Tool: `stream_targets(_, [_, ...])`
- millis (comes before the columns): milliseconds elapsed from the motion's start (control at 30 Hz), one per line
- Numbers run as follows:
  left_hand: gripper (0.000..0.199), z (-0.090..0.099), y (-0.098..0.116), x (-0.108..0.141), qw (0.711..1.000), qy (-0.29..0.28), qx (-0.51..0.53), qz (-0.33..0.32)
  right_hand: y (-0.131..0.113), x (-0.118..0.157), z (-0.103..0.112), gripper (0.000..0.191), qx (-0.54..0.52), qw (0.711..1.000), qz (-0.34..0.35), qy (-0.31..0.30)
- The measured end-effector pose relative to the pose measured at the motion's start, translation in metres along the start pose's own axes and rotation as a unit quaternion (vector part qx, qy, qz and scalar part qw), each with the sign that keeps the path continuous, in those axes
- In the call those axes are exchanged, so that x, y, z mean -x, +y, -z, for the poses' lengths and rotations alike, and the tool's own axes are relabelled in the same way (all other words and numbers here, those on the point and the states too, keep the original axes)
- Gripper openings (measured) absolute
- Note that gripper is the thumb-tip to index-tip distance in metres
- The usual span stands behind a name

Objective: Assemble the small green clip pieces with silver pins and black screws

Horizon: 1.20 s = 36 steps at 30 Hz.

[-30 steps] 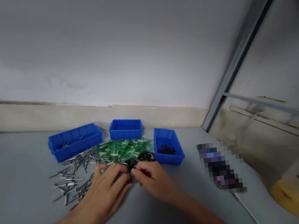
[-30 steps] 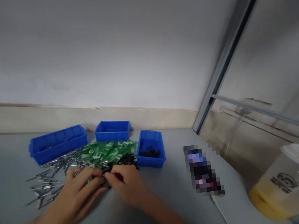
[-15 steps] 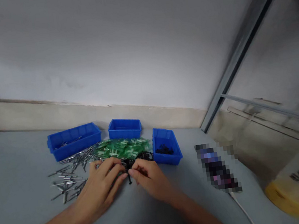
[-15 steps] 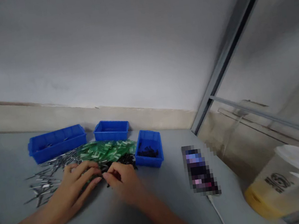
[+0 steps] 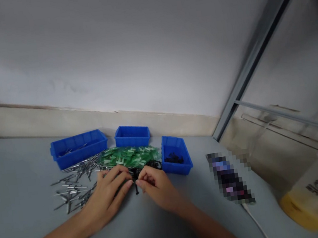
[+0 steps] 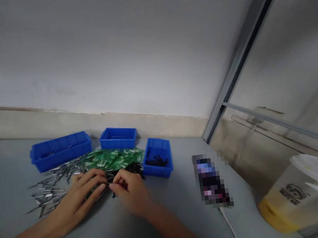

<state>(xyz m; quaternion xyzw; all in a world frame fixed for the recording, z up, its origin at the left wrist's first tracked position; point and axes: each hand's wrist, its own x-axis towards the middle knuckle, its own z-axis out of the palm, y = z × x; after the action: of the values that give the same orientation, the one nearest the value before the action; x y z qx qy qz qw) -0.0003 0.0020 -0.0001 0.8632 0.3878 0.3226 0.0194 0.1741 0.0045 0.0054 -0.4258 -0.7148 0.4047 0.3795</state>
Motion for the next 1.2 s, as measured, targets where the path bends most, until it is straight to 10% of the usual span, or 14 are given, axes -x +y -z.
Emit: stream_targets(1200, [0.028, 0.0025, 0.0093, -0.0011, 0.999, -0.004, 0.030, 0.037, -0.0012, 0.0013, 0.0022, 0.008, -0.013, 1.000, 0.025, 0.009])
